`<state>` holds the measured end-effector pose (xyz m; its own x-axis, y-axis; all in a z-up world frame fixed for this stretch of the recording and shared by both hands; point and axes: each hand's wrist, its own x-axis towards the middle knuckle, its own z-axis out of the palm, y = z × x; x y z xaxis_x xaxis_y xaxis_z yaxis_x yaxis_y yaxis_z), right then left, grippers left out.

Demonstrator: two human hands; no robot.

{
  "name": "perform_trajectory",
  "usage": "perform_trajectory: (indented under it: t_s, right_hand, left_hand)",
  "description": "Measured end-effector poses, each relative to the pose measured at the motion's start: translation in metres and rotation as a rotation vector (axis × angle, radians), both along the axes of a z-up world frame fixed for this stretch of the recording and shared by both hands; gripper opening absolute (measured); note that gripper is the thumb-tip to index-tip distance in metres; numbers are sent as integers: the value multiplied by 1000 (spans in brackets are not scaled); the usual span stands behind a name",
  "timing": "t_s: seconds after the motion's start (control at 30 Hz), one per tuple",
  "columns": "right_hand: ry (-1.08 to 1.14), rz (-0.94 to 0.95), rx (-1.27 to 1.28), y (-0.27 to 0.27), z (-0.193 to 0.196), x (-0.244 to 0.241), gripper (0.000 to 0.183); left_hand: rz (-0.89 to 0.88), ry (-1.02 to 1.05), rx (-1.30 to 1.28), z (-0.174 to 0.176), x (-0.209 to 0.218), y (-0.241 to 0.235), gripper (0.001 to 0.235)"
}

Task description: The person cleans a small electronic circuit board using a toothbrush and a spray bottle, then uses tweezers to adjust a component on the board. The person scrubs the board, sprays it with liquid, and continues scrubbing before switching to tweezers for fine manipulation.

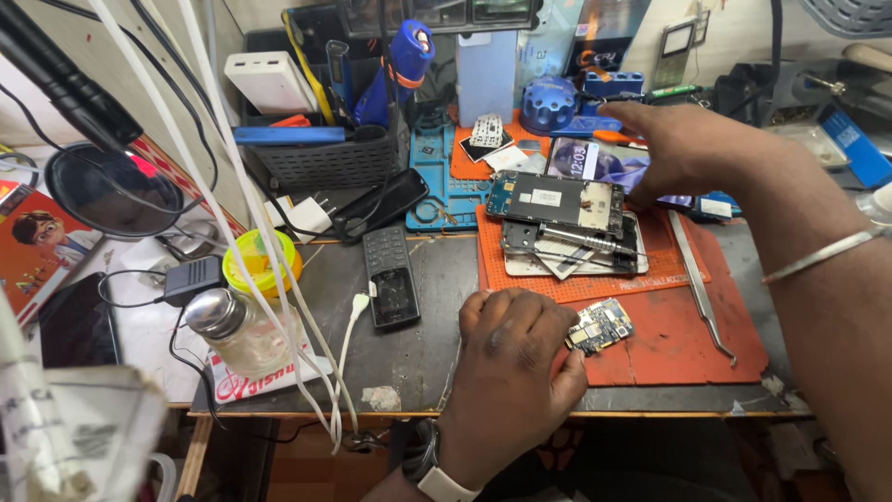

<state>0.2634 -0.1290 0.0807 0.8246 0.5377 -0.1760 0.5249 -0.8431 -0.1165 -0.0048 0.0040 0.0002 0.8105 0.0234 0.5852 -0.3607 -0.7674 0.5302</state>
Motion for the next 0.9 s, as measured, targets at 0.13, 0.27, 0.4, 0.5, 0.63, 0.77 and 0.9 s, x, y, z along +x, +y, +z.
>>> perform_trajectory:
  t_s: [0.13, 0.27, 0.4, 0.5, 0.63, 0.77, 0.9]
  right_hand:
    - [6, 17, -70, 6, 3, -1, 122]
    - [-14, 51, -139, 10, 4, 2, 123]
    - [-92, 96, -133, 5, 10, -7, 131]
    - [-249, 121, 48, -6, 18, -35, 107]
    - [-396, 216, 329, -51, 17, -102, 47]
    - [-374, -189, 536, -103, 13, -151, 37]
    - [-366, -436, 729, -131, 2, -146, 34]
  left_hand:
    - [8, -44, 21, 0, 0, -1, 26]
    - [10, -52, 32, 0, 0, -1, 26]
    - [8, -30, 39, 1, 0, -2, 27]
    - [13, -20, 42, 2, 1, -2, 28]
    - [14, -11, 41, 0, 1, -2, 28]
    - [2, -31, 56, -3, 2, -2, 28]
    - [8, -24, 72, -2, 2, -2, 28]
